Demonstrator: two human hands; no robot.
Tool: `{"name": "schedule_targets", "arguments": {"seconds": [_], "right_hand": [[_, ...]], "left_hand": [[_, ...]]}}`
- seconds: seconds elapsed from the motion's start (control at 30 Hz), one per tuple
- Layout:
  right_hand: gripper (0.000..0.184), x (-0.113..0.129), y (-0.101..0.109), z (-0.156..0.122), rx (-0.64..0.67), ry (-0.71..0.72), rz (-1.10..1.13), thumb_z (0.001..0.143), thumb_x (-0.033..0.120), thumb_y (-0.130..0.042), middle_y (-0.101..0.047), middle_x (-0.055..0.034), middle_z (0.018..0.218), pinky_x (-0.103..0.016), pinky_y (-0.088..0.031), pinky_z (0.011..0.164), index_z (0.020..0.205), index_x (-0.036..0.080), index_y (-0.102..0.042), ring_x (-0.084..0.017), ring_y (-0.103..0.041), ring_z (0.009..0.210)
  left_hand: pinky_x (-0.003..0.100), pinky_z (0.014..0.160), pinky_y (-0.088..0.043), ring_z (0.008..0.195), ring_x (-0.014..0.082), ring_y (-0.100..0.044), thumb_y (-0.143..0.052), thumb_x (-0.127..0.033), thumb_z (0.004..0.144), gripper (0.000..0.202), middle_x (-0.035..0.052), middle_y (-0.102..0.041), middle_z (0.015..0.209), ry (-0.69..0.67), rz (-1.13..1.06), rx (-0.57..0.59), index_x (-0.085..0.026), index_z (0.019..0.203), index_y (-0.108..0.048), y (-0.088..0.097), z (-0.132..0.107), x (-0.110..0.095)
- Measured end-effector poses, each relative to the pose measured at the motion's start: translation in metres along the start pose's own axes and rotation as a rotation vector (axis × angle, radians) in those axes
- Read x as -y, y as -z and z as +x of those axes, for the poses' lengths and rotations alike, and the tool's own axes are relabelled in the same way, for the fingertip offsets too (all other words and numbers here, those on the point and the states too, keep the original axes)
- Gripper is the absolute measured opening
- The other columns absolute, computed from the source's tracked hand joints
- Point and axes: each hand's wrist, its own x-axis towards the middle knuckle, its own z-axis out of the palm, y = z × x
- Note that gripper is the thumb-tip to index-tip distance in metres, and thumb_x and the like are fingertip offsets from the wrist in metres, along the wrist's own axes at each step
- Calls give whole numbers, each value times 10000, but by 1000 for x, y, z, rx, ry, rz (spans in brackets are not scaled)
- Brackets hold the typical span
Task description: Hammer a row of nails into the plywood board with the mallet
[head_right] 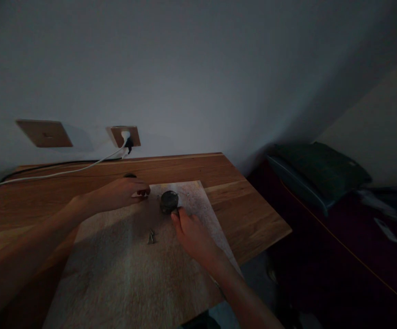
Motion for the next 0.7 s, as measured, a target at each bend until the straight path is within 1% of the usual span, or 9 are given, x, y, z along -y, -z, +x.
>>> {"name": "schedule_targets", "arguments": {"seconds": [0.17,0.3,0.5,0.7], "right_hand": [[342,1,1,-1,3,-9,-7,1127,367,-342,-672,-89,842,-330,-388,696,1179,172,-619,-265,-673,811],[351,2,1,-2,-6,-20,-10,1126,381,-343,-682,-112,893,-336,-392,711,1198,171,-616,-285,-672,864],[319,6,4,-2,6,-10,-3,1128,352,-358,-680,-79,846,-320,-390,700,1173,178,-621,-255,-671,820],[324,6,4,-3,8,-28,-15,1129,358,-360,-700,-88,871,-319,-397,711,1187,180,-624,-261,-677,847]], "left_hand": [[324,818,-501,915,223,-705,-546,-131,940,153,58,-748,950,-33,-40,-21,-191,902,-682,-1,0,1],[318,801,-502,895,216,-705,-522,-133,942,187,51,-743,932,-50,-62,-27,-196,886,-689,-1,0,0],[322,841,-510,919,219,-710,-582,-155,927,133,42,-768,962,-29,-28,-47,-202,925,-706,1,-2,1],[303,799,-495,882,204,-707,-591,-123,925,144,33,-759,925,-36,-42,-42,-201,868,-699,1,-1,1]]}}
